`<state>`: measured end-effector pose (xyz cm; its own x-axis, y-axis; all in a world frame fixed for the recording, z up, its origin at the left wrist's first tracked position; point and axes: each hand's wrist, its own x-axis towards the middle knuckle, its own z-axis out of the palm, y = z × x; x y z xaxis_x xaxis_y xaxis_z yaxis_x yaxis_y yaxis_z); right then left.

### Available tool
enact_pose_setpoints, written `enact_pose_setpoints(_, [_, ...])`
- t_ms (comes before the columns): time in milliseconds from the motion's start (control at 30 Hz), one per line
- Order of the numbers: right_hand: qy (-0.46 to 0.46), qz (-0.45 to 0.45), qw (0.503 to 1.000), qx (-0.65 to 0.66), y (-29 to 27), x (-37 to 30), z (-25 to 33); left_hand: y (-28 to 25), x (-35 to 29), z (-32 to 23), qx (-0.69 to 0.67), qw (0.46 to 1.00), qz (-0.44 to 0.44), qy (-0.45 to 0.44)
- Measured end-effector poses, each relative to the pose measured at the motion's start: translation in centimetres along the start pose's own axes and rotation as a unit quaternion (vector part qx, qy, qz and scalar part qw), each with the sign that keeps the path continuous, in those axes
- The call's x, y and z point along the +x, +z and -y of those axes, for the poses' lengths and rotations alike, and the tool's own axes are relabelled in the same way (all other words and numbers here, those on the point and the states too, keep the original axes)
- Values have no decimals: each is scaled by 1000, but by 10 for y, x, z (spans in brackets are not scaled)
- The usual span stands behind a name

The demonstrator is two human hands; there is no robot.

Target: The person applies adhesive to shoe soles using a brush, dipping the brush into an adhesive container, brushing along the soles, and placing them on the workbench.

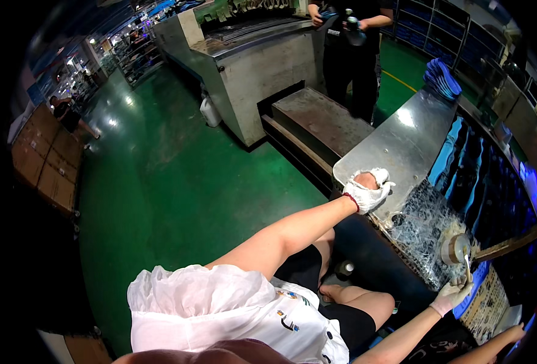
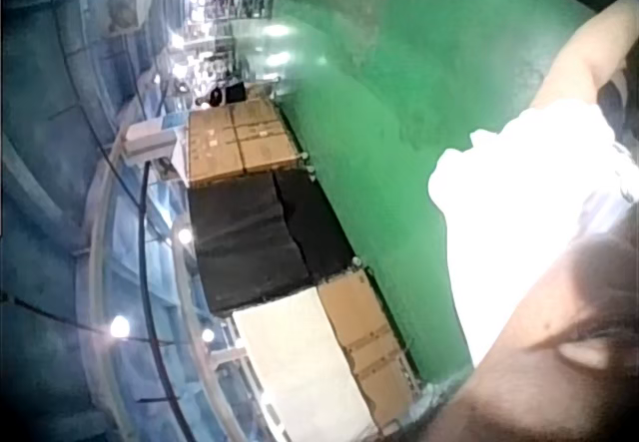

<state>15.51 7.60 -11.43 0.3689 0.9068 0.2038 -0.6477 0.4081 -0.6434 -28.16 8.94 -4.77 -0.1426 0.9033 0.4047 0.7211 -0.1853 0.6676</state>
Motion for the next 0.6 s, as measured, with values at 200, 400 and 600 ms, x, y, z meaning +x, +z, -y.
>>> enact_pose_setpoints(200, [5,7,1000,-17,12,-7,3,-1,-1,1,-2,1000,-9,-4])
enact_pose_setpoints(400, [7,-15,1000,-5,8,-5,3,0,-1,-1,-3,1000,0,-3])
enact_pose_setpoints(600, [-7,-12,1000,-16,12,-7,2,2,-2,2,-7,1000,-19,14])
